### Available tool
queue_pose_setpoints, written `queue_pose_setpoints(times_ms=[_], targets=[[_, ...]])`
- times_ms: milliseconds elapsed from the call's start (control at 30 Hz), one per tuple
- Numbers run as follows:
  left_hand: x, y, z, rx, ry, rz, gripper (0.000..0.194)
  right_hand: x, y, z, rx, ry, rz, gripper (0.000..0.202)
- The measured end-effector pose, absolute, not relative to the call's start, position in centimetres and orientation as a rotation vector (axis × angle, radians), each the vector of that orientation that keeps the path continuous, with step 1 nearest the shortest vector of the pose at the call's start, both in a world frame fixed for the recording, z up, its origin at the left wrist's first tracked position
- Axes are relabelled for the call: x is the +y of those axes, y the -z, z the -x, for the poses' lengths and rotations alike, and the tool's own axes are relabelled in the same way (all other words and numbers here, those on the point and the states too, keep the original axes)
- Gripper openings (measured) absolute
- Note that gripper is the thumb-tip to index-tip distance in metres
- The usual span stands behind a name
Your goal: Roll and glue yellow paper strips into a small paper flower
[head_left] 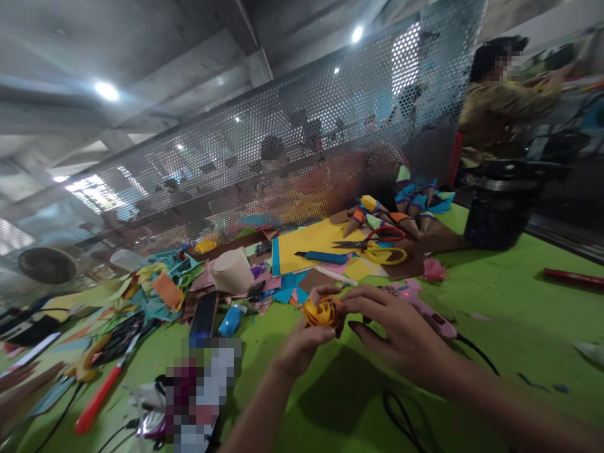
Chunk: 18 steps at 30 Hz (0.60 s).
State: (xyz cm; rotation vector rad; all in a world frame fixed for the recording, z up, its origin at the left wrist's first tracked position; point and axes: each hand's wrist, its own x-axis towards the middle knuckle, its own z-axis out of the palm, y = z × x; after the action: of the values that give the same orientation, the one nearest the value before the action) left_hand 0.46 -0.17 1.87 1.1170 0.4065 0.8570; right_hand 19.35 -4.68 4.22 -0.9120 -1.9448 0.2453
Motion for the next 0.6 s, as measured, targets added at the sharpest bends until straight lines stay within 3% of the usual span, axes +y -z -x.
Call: queue_pose_setpoints(times_ms=[600], targets=[[-0.14,-2.02,0.03,0.442,-0.806,-1.269,0.070,-4.88,-3.69,-19.52,-2.049,0.055,1.001,0.040]])
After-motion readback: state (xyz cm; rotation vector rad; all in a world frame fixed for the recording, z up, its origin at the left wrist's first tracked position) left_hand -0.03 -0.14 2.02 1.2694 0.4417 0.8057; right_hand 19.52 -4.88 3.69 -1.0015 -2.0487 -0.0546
